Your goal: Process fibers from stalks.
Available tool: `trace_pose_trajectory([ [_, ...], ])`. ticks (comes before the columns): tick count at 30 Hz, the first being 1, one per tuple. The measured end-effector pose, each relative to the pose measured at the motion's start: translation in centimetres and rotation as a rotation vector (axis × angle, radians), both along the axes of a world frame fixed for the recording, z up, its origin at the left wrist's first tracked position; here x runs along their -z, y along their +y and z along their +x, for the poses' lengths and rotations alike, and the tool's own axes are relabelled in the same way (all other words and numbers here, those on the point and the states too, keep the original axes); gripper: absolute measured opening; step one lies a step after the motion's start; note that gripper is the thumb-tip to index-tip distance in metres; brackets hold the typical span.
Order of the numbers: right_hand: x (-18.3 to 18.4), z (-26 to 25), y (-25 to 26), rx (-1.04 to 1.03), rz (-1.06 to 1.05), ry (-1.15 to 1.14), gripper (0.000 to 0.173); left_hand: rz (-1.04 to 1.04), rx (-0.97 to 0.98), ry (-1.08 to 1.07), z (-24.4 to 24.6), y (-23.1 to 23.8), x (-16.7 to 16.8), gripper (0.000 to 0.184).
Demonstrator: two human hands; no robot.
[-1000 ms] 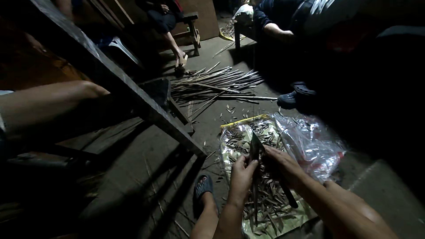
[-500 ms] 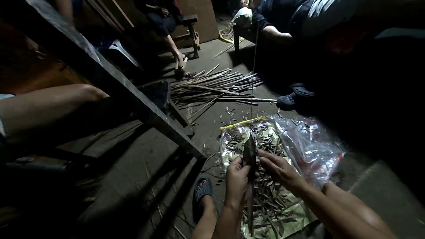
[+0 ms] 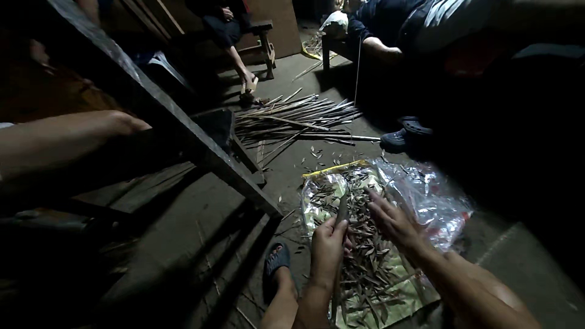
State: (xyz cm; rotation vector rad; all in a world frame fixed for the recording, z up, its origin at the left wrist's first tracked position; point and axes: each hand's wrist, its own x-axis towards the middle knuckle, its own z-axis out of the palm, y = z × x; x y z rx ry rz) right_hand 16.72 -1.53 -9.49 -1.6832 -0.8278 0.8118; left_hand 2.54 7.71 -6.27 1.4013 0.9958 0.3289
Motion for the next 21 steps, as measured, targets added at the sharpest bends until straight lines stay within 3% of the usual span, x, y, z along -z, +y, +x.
trace_pose_trajectory([
  [5, -1.2, -3.2, -0.1, -0.131, 0.042, 0.331, 0.050, 0.697, 0.084, 0.316, 0.8, -1.4, 1.4, 0.037],
  [9, -0.8, -3.7, -0.1, -0.080, 0.030, 0.357, 0.050, 1.026, 0.083, 0.428, 1.5, -2.4, 2.1, 0.032],
  [13, -0.3, -3.7, -0.1, -0.059, 0.043, 0.255, 0.047, 1.121, 0.105, 0.487, 1.7, -2.7, 2.0, 0.020],
  [16, 1.2, -3.3, -0.3, -0.096, 0.069, -0.026, 0.048, 1.058, 0.131, 0.499, 1.7, -2.5, 1.6, 0.012],
  [21, 1.8, -3.0, -0.1, -0.098, -0.022, -0.354, 0.047, 1.033, 0.143, 0.488, 1.4, -2.1, 1.9, 0.015],
])
